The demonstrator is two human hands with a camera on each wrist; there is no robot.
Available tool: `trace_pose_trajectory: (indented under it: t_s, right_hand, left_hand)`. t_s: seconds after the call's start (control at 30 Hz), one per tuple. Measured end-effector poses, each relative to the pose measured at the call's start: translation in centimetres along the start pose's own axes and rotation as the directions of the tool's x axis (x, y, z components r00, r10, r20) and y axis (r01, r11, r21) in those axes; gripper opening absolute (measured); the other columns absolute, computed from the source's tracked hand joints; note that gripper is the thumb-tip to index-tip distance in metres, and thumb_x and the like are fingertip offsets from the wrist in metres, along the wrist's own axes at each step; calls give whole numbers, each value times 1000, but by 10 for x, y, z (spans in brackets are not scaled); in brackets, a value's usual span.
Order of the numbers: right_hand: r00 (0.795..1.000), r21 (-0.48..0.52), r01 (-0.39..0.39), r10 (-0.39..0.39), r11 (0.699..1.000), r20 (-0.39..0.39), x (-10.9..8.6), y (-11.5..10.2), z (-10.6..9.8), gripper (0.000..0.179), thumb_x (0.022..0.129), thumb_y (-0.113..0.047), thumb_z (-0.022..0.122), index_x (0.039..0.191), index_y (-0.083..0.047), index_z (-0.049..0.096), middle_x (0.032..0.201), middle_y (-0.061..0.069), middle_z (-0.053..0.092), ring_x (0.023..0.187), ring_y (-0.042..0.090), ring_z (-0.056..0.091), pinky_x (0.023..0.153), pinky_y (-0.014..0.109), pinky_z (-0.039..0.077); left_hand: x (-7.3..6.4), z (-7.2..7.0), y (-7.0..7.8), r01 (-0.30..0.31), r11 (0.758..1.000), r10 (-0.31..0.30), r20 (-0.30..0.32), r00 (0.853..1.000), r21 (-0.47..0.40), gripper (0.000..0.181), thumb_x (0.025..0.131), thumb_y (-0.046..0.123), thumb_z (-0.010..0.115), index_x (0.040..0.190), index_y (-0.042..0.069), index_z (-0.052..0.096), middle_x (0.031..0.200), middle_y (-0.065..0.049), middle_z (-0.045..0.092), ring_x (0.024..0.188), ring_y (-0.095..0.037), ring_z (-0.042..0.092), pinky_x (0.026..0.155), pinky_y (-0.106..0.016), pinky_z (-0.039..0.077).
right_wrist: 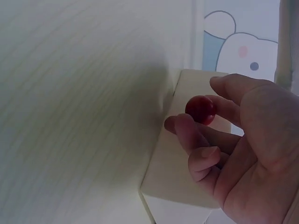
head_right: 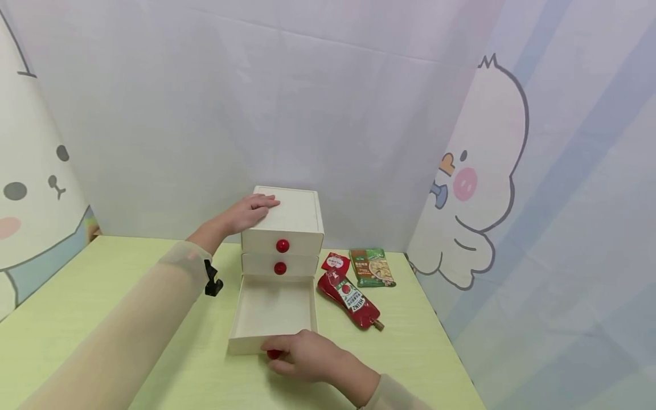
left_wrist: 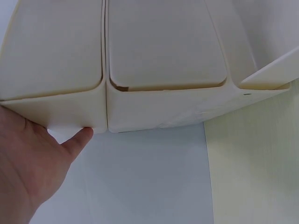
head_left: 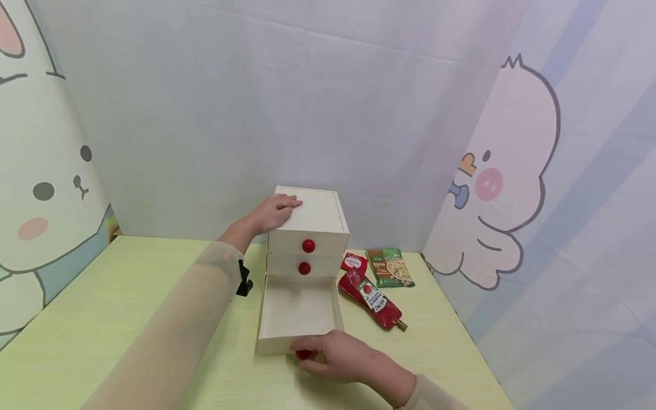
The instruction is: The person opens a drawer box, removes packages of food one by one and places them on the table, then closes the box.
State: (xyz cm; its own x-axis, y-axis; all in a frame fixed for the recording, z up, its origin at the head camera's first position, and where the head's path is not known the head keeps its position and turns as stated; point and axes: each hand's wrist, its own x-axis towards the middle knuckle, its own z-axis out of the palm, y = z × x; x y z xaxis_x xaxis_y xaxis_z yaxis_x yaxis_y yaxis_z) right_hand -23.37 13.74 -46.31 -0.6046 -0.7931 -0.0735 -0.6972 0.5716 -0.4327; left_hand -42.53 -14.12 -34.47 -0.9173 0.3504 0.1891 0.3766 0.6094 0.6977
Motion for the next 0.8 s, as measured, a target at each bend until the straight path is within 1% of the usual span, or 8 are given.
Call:
trace_pose_trajectory:
  t_s: [0.17, 0.37, 0.57, 0.8]
  right_hand:
    - [1000, 24, -6, 7, 1000, -28, 2, 3, 5, 28, 109, -31, 71, 137, -27, 76, 101, -19, 71, 79, -8, 54, 75, 11, 51]
    - [996, -20, 41, -43, 999, -79, 4, 4, 7, 25, 108, -23, 73, 133, -25, 78, 106, -18, 76, 82, -10, 56, 80, 7, 51]
    - [993, -32, 59, -61, 998, -99, 5, 4, 6, 25, 108, -23, 73, 132, -24, 79, 106, -18, 77, 83, -11, 57, 82, 7, 52]
    - [989, -54, 55, -61, 997, -135, 8, 7, 5, 25, 109, -23, 72, 133, -22, 78, 116, -15, 81, 94, -13, 63, 91, 11, 58]
  left_hand:
    - [-1, 0, 0, 0, 1000, 0, 4, 1000, 5, 55, 114, 25, 32, 165, 14, 52, 181, -10, 32, 172, -36, 16, 139, -60, 15]
    - [-2, 0, 0, 0, 1000, 0, 0, 1000, 21, 56, 114, 24, 32, 165, 14, 51, 181, -10, 32, 172, -36, 15, 139, -61, 14]
    - [-3, 0, 2, -4, 1000, 4, -1, 1000, 18, 56, 114, 24, 32, 165, 13, 52, 181, -10, 32, 172, -37, 16, 139, -61, 14]
    - [-3, 0, 3, -9, 1000, 9, -3, 1000, 11, 56, 113, 25, 33, 165, 13, 52, 181, -12, 33, 172, -37, 17, 139, -61, 15]
